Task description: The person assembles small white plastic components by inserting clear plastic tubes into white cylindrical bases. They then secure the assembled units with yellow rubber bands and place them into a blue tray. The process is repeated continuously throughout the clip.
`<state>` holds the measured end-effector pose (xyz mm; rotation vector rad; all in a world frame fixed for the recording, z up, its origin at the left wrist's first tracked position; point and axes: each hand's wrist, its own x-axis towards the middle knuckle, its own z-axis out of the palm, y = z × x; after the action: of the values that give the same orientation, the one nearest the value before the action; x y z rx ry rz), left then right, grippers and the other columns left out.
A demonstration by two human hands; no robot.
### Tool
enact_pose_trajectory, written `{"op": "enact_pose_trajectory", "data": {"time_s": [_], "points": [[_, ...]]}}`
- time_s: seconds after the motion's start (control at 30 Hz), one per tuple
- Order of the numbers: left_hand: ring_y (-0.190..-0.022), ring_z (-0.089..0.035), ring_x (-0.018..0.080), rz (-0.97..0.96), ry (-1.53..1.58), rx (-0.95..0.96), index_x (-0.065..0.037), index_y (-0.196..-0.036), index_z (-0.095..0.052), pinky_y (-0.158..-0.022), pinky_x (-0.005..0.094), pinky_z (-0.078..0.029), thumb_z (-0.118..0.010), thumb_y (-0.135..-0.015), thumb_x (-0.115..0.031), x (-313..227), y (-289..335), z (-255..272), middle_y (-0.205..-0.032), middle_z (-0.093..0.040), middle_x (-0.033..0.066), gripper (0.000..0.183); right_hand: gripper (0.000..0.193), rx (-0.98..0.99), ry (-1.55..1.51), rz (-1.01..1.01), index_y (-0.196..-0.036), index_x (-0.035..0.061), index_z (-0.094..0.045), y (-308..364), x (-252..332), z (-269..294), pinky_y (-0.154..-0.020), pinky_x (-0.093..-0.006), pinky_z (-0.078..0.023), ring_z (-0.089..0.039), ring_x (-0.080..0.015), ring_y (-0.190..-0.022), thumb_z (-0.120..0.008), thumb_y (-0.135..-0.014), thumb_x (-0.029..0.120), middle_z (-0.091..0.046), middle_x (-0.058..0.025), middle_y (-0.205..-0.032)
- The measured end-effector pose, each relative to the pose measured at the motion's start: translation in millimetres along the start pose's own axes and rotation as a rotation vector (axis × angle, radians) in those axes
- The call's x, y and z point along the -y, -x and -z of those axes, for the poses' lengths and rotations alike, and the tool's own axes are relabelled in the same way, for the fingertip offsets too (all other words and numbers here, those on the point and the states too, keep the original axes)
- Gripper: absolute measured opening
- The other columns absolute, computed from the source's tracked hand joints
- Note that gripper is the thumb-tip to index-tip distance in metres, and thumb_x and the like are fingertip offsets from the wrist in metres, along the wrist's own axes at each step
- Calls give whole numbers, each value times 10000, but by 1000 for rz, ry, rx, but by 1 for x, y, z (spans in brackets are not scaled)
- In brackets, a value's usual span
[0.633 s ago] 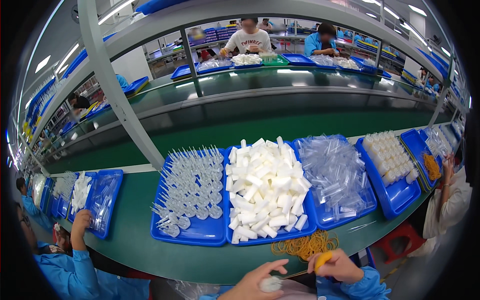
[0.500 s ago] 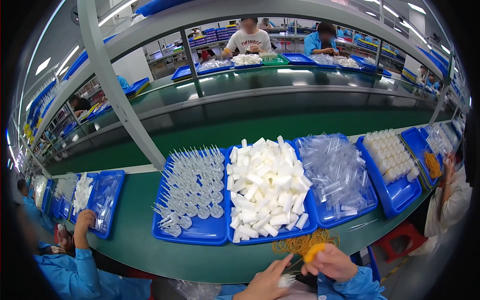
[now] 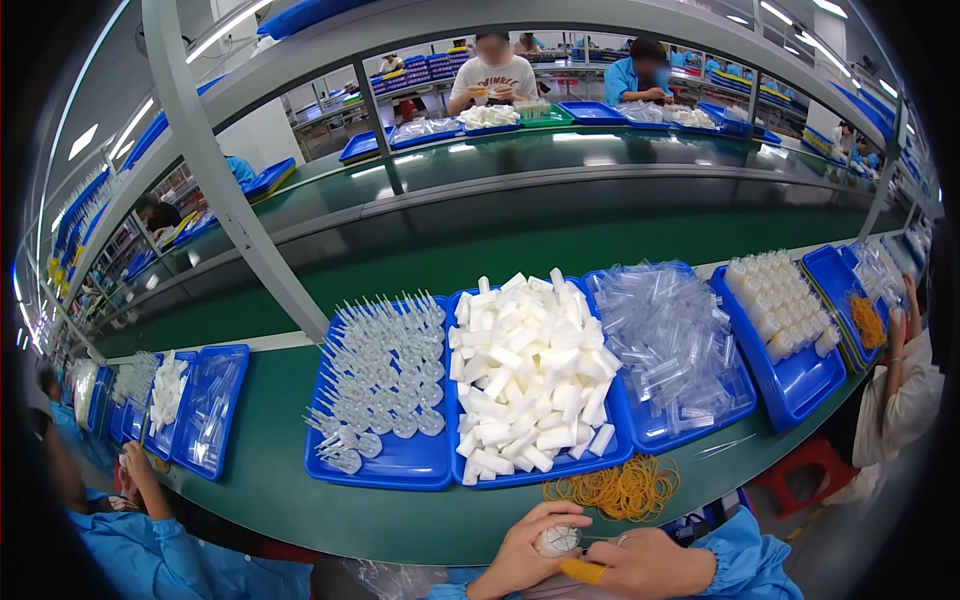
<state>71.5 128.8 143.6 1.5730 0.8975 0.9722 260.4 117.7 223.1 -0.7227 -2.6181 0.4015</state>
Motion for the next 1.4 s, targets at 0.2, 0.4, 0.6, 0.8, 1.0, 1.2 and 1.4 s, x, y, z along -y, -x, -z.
{"op": "enact_pose_trajectory", "data": {"time_s": [0.2,0.4,0.6,0.8,1.0,1.2,1.4], "points": [[-953,-576,178,-33,473,-138,-44,-919,-609,-772,304,-476,-731,-694,-43,-23,-3,-1,-1119,-560,121,256,274,61,10,-12,-1025,131,-653,-3,-7,6,-600,-319,-473,-596,-241,-652,-652,-811,301,-576,-62,-789],[-797,-562,168,291,463,-40,-46,-908,-596,-674,259,-465,-780,-669,-60,-13,13,4,-909,-572,66,302,284,149,-150,-252,-938,72,-631,26,-55,-23,-627,-382,-471,-602,-288,-719,-672,-781,306,-579,-95,-776],[-899,-528,204,198,1542,63,-121,-1174,-558,-763,305,-451,-761,-754,-199,9,9,6,-962,-535,42,472,204,-112,-735,-171,-878,27,-654,29,-37,15,-832,-433,-472,-635,-286,-815,-684,-801,213,-631,-85,-804],[-828,-530,210,-80,1037,20,-122,-1258,-452,-696,324,-463,-787,-725,-270,2,2,-8,-907,-511,45,646,272,-551,-1956,-259,-1102,-37,-579,38,-23,-6,-904,-457,-455,-642,-301,-795,-558,-850,62,-646,-162,-868],[-802,-598,252,-304,-588,-413,-13,-1259,-415,-670,352,-499,-760,-706,-107,-38,-13,-7,-900,-594,138,659,499,15,-1760,-587,-1398,63,-345,12,-46,1,-758,-252,-516,-623,-173,-856,-513,-928,55,-518,-153,-1239],[-837,-594,332,-161,-621,-244,-2,-1376,-307,-762,372,-486,-675,-762,-140,-47,-22,-13,-908,-602,165,729,434,-313,-564,-391,-1147,9,-576,-7,-24,-19,-759,-287,-516,-612,-184,-926,-736,-762,129,-572,-110,-1107],[-1022,-560,241,129,193,40,-69,-1372,-307,-841,349,-480,-781,-711,-204,-23,-23,0,-1084,-524,111,825,376,-613,-323,-425,-1011,44,-649,32,-41,12,-765,-324,-504,-625,-276,-879,-788,-686,173,-602,-123,-1039]]}}
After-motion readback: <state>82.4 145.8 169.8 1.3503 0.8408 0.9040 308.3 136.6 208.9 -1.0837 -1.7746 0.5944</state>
